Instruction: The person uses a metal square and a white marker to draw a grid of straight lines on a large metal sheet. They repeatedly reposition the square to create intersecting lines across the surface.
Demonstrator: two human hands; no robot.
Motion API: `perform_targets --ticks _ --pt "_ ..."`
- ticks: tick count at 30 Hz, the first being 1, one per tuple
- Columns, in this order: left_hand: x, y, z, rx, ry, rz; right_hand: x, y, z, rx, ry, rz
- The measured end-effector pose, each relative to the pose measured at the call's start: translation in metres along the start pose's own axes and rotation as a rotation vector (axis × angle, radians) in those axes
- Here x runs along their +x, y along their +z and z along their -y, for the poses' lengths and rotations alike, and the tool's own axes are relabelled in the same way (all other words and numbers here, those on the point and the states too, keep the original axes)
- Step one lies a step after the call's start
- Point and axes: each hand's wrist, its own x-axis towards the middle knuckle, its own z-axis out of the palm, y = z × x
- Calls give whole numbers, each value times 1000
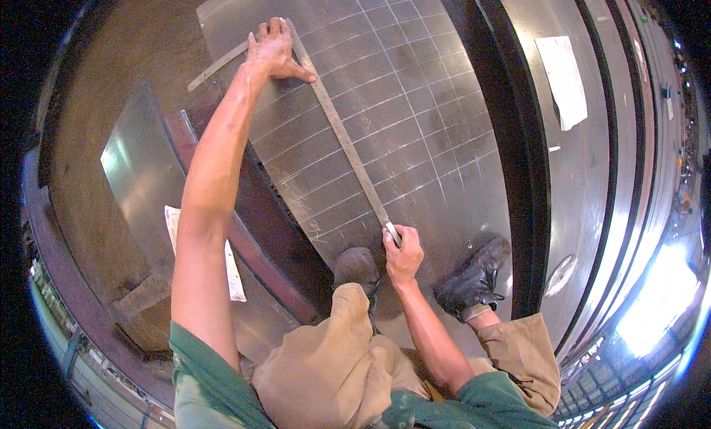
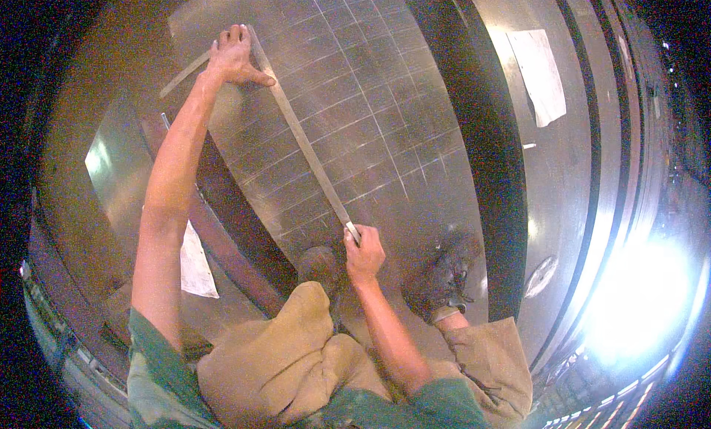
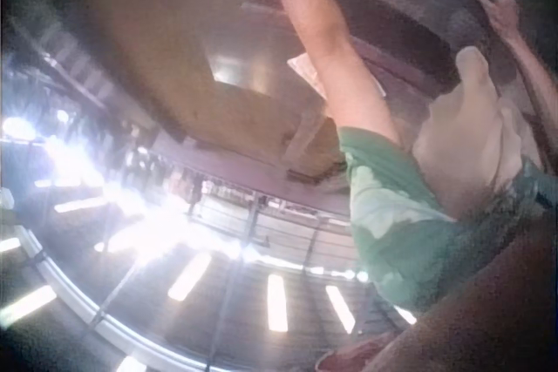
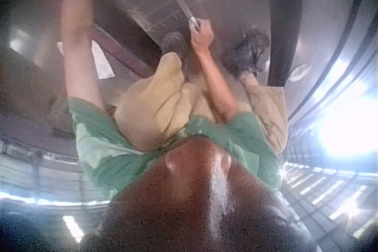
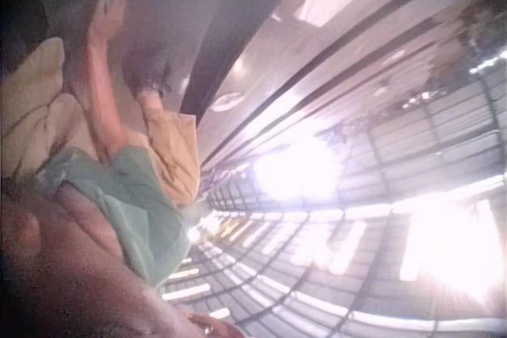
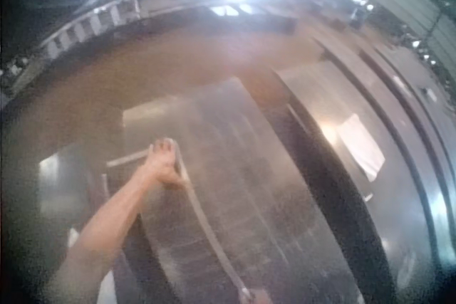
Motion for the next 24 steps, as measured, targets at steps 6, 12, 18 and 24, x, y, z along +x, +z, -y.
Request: perform_targets --ticks 6,12,18,24 --pt "-1 -8 -5 12 -23 51 3 -1 -3 -34 -32 13" --pt "-3 -5 -3 6 -24 43 17 -20 17 39 -60 -62" --pt "-2 -2 1 15 -45 56 90 -35 59 65 -195 -123" --pt "-1 -9 -4 20 -43 141 207 -29 145 208 -206 -74"
